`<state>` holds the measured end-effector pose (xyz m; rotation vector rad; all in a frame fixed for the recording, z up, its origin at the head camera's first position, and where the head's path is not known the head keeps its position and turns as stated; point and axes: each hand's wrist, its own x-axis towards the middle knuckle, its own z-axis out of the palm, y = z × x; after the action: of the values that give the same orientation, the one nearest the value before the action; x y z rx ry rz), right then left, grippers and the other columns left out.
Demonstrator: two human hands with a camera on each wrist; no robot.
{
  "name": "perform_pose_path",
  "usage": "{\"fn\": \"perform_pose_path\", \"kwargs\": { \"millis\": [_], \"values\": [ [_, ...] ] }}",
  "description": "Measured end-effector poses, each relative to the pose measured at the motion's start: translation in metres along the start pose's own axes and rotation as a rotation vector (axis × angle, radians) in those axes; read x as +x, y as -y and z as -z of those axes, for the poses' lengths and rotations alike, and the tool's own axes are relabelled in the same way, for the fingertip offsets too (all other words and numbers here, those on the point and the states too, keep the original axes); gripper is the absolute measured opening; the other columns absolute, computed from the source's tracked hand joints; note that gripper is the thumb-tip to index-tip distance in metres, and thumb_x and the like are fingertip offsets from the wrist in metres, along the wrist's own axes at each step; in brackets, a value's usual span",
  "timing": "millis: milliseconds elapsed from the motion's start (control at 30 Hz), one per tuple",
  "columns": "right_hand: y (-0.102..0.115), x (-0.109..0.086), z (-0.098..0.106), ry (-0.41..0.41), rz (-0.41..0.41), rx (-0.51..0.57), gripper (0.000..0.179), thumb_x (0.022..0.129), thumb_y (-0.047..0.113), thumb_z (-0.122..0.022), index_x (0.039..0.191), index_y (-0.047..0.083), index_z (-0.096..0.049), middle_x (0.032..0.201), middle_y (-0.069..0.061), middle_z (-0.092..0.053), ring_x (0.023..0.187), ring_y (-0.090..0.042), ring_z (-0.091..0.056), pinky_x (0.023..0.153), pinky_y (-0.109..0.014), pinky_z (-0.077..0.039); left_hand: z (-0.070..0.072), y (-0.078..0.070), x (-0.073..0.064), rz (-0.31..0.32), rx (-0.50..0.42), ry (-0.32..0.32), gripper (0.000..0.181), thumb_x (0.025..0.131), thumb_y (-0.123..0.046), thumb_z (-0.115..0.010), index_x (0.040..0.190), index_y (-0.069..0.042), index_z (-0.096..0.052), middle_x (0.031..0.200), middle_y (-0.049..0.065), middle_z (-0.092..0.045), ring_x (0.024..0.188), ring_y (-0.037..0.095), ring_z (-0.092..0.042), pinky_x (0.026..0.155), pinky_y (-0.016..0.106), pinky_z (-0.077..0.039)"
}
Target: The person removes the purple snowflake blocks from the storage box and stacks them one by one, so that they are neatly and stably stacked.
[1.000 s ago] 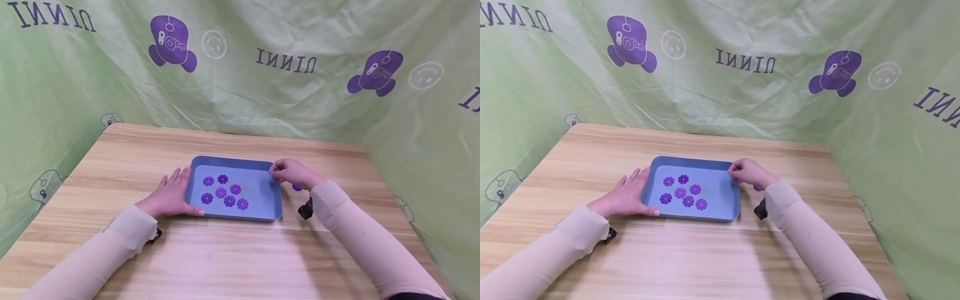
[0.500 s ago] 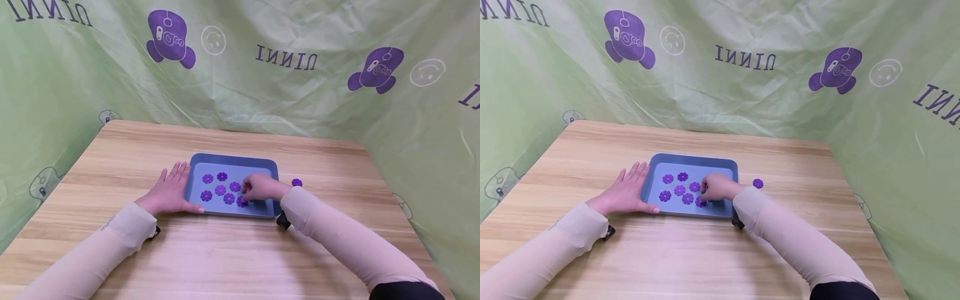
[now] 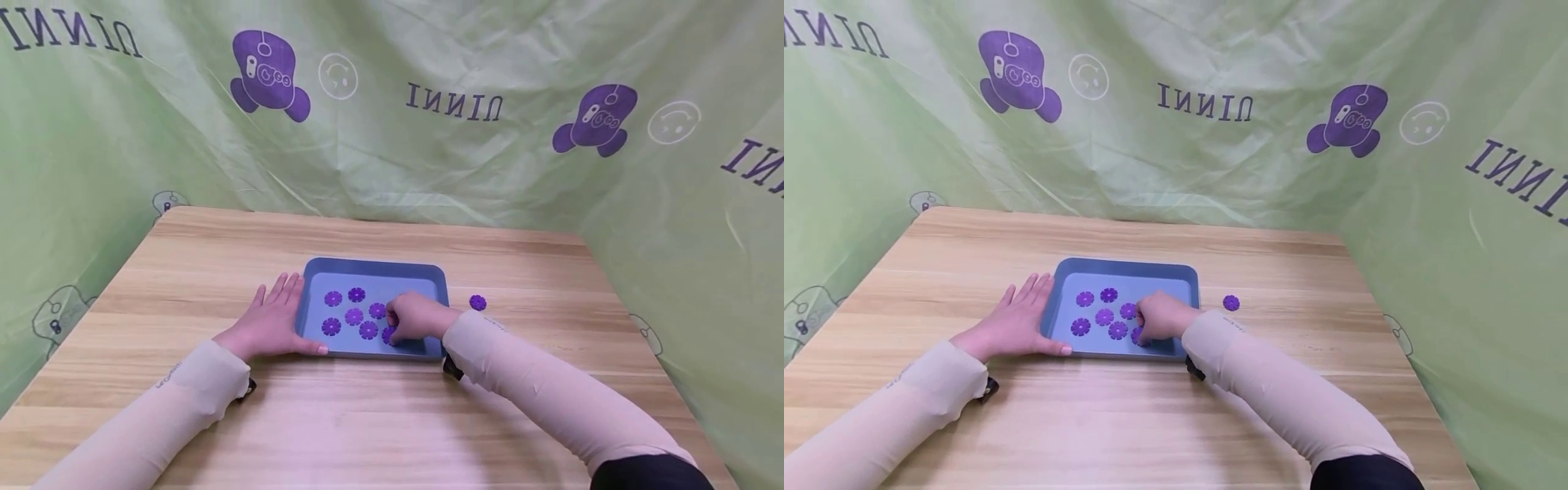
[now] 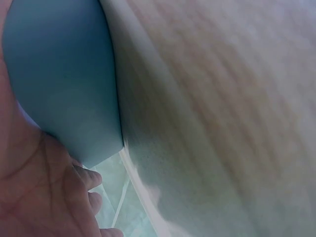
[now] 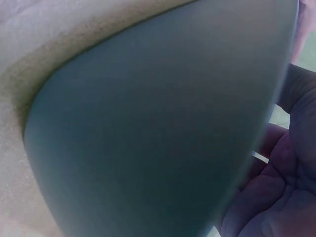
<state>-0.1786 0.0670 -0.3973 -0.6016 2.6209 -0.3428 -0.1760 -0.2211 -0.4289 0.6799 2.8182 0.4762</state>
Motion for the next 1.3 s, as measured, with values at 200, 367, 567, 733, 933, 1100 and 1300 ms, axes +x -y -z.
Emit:
{"fn": "perform_pose_path", "kwargs": {
  "millis": [200,367,567,733,933,1100,1300],
  "values": [
    [0.001,-0.003,0.001,0.015,0.001,0.034,0.030,0.090,0.013,-0.083,0.078,0.012,-0.055,0.072,0.001,-0.050,0.071,-0.015,-0.050,0.066,-0.026,-0.042,-0.002,0.002,0.000,0.001,-0.003,-0.009,0.150,0.067,-0.086,-0.071,0.160,0.012,-0.006,0.168,0.031,-0.006,0.155,0.047,0.001,0.120,0.068,0.001],
    [-0.005,-0.007,0.004,0.006,0.063,0.063,0.021,0.095,0.005,-0.072,0.081,0.012,-0.058,0.073,0.002,-0.052,0.070,-0.013,-0.050,0.065,-0.025,-0.042,-0.003,0.002,0.000,0.005,-0.010,-0.008,0.150,0.067,-0.086,-0.072,0.160,0.012,-0.006,0.168,0.030,-0.007,0.155,0.046,0.001,0.120,0.068,0.001],
    [-0.014,-0.011,0.015,-0.017,0.098,0.059,0.019,0.096,0.004,-0.068,0.082,0.013,-0.060,0.074,0.003,-0.054,0.071,-0.012,-0.050,0.066,-0.024,-0.042,-0.001,0.001,-0.001,0.010,-0.014,-0.003,0.149,0.068,-0.084,-0.074,0.160,0.012,-0.007,0.168,0.029,-0.006,0.156,0.045,0.001,0.120,0.067,0.001],
    [-0.023,-0.015,0.028,-0.029,0.062,0.071,0.016,0.098,0.006,-0.069,0.084,0.012,-0.063,0.078,0.002,-0.059,0.073,-0.013,-0.054,0.067,-0.025,-0.046,0.000,-0.001,-0.001,0.003,-0.007,-0.006,0.149,0.067,-0.085,-0.072,0.160,0.012,-0.008,0.168,0.030,-0.007,0.155,0.045,0.001,0.121,0.067,0.001],
    [-0.040,-0.021,0.041,-0.084,0.014,0.195,0.004,0.098,0.004,-0.068,0.094,0.005,-0.070,0.086,-0.002,-0.067,0.077,-0.015,-0.062,0.069,-0.027,-0.054,0.000,0.000,-0.002,0.011,-0.004,0.000,0.149,0.068,-0.084,-0.073,0.160,0.012,-0.007,0.168,0.030,-0.007,0.155,0.046,0.000,0.120,0.067,0.001],
    [-0.058,-0.025,0.047,-0.126,-0.006,0.269,0.007,0.097,0.002,-0.065,0.098,0.003,-0.072,0.088,-0.003,-0.069,0.078,-0.015,-0.063,0.071,-0.030,-0.056,0.000,0.000,-0.001,0.013,0.000,0.001,0.148,0.068,-0.083,-0.074,0.160,0.012,-0.007,0.167,0.031,-0.008,0.155,0.046,-0.001,0.121,0.067,0.000],
    [-0.078,-0.028,0.053,-0.182,-0.031,0.405,0.006,0.099,0.002,-0.062,0.098,0.000,-0.068,0.088,-0.006,-0.067,0.084,-0.022,-0.068,0.079,-0.041,-0.061,0.001,-0.002,-0.001,0.007,-0.008,-0.010,0.148,0.068,-0.082,-0.075,0.159,0.013,-0.007,0.167,0.031,-0.010,0.155,0.047,-0.002,0.121,0.067,-0.002]
  ]
}}
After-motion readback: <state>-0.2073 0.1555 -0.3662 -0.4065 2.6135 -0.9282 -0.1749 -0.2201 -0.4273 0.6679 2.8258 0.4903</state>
